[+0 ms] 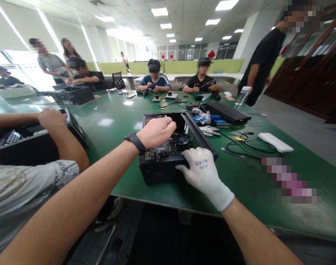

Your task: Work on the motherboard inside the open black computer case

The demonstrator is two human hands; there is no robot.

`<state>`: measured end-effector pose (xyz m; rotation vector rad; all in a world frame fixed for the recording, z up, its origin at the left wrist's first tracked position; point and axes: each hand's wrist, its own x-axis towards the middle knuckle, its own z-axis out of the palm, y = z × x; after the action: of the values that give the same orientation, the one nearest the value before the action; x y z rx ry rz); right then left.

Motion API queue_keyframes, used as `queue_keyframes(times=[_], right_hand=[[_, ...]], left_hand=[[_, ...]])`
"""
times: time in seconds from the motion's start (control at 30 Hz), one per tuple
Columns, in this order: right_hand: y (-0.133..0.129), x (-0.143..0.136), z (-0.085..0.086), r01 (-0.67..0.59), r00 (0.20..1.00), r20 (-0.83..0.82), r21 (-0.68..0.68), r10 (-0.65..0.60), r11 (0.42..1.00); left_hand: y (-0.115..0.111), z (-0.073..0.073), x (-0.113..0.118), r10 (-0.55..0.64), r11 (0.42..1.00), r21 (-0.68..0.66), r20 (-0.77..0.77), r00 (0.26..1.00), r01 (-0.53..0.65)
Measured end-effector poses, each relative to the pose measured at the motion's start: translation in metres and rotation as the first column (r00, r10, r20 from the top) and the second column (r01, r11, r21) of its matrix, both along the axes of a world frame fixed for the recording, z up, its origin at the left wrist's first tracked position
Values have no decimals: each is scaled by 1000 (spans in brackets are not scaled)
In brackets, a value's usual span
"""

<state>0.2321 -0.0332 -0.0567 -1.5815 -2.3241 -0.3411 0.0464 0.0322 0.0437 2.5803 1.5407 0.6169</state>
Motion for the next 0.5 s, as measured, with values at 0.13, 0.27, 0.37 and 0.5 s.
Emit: queue_keyframes(times=[0.13,0.27,0.37,0.5], right_hand=[[71,-9,2,22,999,25,-12,-21,1000],[143,-20,6,43,998,58,-55,-40,998],[186,-30,9,73,994,82,-78,-67,994],[227,-41,11,111,990,101,-88,-102,990]], left_hand=[[-8,-2,-10,61,998,2,59,996,-62],[-12,-16,-20,76,997,-36,104,992,-73],[-14,-29,-27,67,996,-60,151,986,-58],[-15,-43,-35,53,995,-93,204,978,-34]])
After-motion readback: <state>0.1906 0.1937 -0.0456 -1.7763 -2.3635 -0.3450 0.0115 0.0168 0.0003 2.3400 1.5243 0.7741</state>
